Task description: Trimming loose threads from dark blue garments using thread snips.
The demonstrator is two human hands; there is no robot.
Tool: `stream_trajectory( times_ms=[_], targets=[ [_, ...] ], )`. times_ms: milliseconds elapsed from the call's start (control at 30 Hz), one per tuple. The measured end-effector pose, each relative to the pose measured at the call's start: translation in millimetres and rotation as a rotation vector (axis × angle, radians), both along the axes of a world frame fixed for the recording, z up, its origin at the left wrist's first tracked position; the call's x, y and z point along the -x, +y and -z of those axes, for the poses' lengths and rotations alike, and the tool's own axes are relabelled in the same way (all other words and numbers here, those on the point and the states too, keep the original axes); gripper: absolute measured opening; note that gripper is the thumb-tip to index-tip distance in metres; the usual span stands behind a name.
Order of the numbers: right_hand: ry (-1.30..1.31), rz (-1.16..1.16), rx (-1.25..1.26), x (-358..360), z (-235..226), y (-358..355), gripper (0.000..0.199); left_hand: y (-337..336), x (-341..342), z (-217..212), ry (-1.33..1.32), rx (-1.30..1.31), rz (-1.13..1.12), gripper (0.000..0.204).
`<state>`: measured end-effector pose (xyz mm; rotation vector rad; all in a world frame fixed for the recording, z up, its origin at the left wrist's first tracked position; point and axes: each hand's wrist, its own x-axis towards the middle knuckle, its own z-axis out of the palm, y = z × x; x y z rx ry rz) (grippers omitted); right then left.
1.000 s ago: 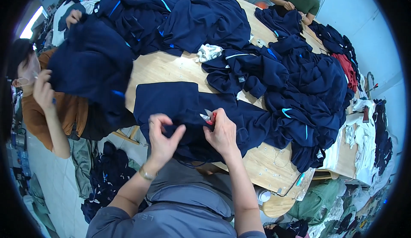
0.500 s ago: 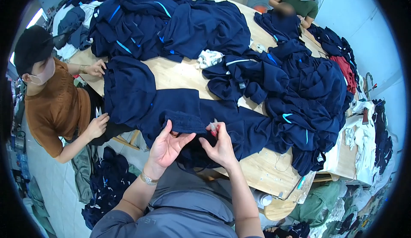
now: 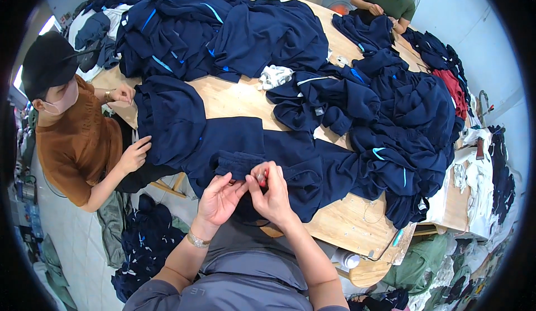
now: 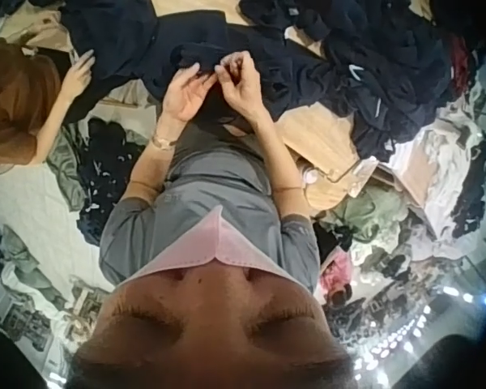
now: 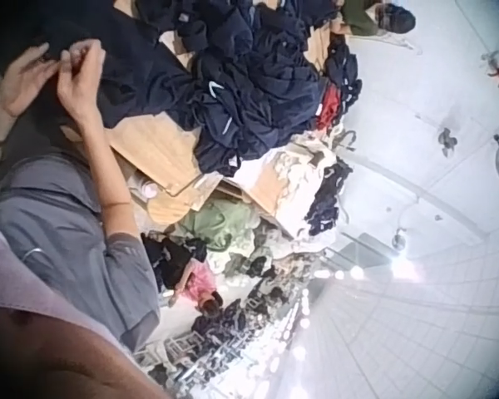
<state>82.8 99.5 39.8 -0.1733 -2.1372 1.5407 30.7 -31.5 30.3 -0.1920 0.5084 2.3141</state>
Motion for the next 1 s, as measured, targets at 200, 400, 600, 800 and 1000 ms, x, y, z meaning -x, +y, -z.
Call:
stream_trajectory(
  times_ms=[200, 400, 600, 800, 1000],
  targets=[
    [0.301, -0.34, -0.389, -23.4, -22.9, -13.0, 0.031, 4.2, 6.5, 1.2, -0.094, 0.052, -0.108, 0.023],
    [0.156, -0.033, -0.184, 2.5, -14.8, -1.1, 0.032, 4.4, -1.4, 0.6, -0.121, 0.101, -0.054, 0.016],
    [0.276, -0.179, -0.325, 21.0, -2.8, 1.9, 0.026, -1.3, -6.1, 3.4, 0.13, 0.156, -0.068, 0.017],
    [0.136, -0.171, 0.186, -12.4, -0.5, -2.9, 0.023, 0.0, 0.7, 4.3, 0.146, 0.071, -0.17, 0.015],
    [-0.205, -0.474, 0.151, -39.1, -32.7, 9.3, 0.021, 2.3, 2.2, -10.6, 0.073, 0.138, -0.059, 0.013]
  ],
)
